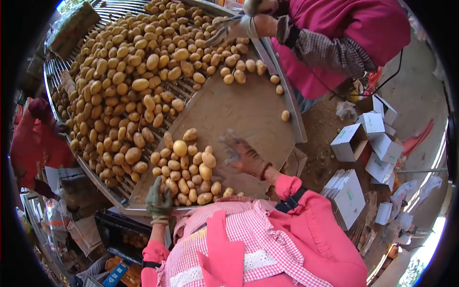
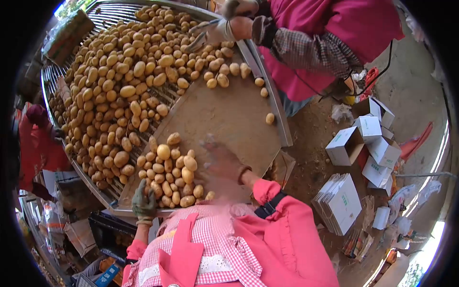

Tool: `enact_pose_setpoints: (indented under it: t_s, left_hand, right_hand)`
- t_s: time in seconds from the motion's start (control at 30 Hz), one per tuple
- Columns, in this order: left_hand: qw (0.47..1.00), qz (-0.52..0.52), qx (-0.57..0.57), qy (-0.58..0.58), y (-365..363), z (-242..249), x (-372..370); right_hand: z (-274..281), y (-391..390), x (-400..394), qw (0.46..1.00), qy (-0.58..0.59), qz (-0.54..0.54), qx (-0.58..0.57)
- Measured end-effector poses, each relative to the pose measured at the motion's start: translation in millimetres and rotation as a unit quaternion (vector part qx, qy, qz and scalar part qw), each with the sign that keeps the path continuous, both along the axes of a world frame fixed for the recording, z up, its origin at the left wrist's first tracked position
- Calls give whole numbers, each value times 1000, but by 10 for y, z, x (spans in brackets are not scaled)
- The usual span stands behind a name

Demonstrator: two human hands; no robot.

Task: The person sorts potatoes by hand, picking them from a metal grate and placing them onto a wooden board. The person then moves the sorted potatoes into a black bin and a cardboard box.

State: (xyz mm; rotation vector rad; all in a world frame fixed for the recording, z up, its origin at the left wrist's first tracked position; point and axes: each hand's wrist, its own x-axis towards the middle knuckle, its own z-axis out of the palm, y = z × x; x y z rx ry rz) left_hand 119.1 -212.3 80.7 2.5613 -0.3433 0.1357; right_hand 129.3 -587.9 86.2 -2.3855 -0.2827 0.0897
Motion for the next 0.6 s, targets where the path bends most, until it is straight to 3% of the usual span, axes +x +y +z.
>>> enact_pose_setpoints:
  t_s: [0.07, 0.13, 0.27, 0.33, 0.37, 0.47, 0.5, 0.6]
  left_hand:
    - [1000, 1, 7, 8, -5, 45, 5]
    - [1000, -3, 4, -1, 30, 4, 23]
    - [1000, -6, -9, 5, 9, -4, -7]
    - [1000, -4, -9, -3, -5, 16, -2]
    - [1000, -12, -7, -17, 6, -6, 14]
    - [1000, 1, 5, 7, 23, -12, 19]
    - [1000, 2, -1, -2, 17, -12, 23]
    - [1000, 6, -9, -5, -2, 38, 45]
  right_hand:
    - [-397, -640, 69, 965, -11, -253, -68]
    - [-555, -1167, 117, 897, -113, -398, -154]
    - [-522, -1533, 319, 885, -28, -418, -205]
    - [-222, -1614, 618, 903, 76, -418, 57]
    - [-235, -1725, 750, 903, 83, -418, 53]
    - [-417, -1943, 1272, 898, 31, -433, 75]
    - [-605, -1938, 1439, 884, -50, -464, -20]
    - [-820, -1936, 1872, 856, -79, -511, 1]
